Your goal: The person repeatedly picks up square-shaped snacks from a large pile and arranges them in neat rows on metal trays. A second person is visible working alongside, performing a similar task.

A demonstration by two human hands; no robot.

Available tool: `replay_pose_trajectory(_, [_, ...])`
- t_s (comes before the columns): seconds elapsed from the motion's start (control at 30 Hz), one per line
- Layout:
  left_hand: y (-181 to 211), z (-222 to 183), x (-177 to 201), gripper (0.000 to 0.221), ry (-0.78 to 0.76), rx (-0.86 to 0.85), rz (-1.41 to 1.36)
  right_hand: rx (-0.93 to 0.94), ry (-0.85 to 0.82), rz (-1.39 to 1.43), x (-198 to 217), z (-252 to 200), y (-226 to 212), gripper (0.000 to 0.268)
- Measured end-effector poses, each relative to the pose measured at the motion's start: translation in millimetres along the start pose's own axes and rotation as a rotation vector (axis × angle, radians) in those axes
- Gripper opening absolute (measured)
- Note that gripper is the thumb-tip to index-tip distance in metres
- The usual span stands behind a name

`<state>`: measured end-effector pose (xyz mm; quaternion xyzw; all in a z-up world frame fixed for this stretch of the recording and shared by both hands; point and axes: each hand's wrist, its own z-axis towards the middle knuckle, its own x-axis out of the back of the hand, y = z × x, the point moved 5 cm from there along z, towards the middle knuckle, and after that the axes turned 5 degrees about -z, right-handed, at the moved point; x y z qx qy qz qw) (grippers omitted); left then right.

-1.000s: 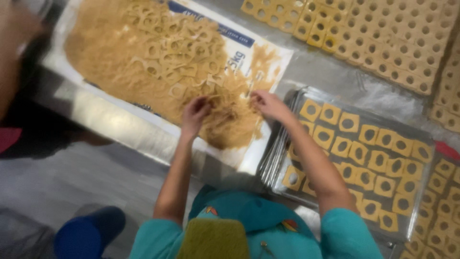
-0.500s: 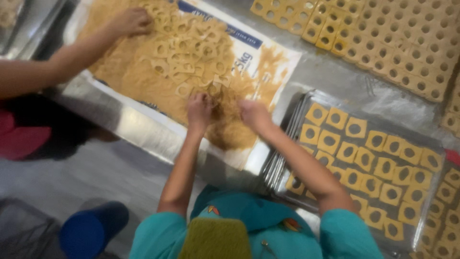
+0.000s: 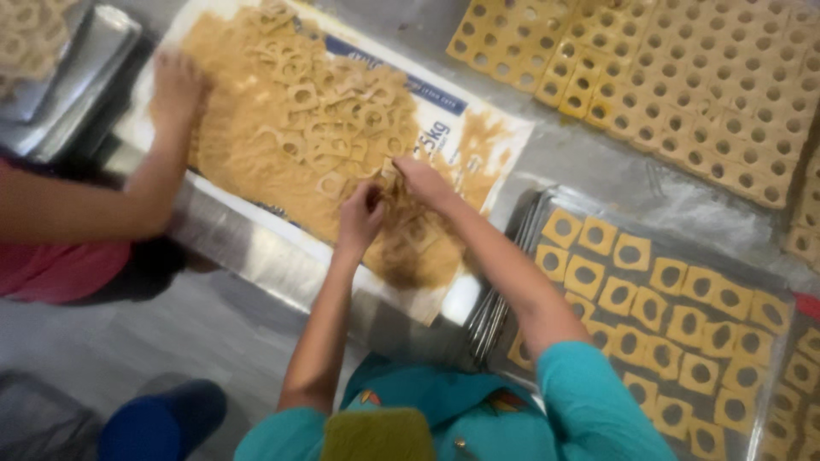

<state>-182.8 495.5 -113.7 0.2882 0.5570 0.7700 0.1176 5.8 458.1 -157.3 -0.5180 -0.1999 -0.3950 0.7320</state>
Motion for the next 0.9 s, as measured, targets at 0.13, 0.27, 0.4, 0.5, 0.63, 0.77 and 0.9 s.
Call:
replay_pose_trajectory(0.13, [9.2, -8.9, 8.9, 0.026, -0.012, 0.051, 0.138, -0.102, -0.081, -0.099, -16.9, -7.7, 21.4, 0.029])
replay_pose_trajectory(0.27, [-1.6, -13.6, 10.4, 0.028, -0.016, 0.051, 0.190, -0.510, -0.091, 0.515, 5.7, -30.5, 44.8, 0.023])
replay_pose_trajectory(0.4, [-22.7, -12.8, -8.0, 0.037, -0.052, 0.072, -0.133, -0.754, -0.013, 0.470, 61.6, -68.2, 29.5, 0.022])
replay_pose_trajectory(0.5, [-39.1, -7.9, -21.8, 0.038, -0.163, 0.184, -0.442, -0.523, -0.065, 0.037, 91.9, -96.0, -15.7, 0.014])
replay_pose_trajectory(0.63, [-43.0, -7.6, -2.7, 0.032, -0.146, 0.034, 0.366, -0.283, -0.388, -0.131, 75.5, -116.0, -47.1, 0.017])
replay_pose_trajectory(0.77, [-32.1, -6.5, 1.6, 0.022, 0.056, -0.198, 0.495, -0.376, -0.337, -0.163, 43.2, -97.0, -19.6, 0.021])
replay_pose_trajectory(0.9, [-44.2, 19.7, -33.8, 0.020, -0.008, -0.159, 0.485, -0.296, -0.389, -0.354, -2.9, -87.2, -10.4, 0.023])
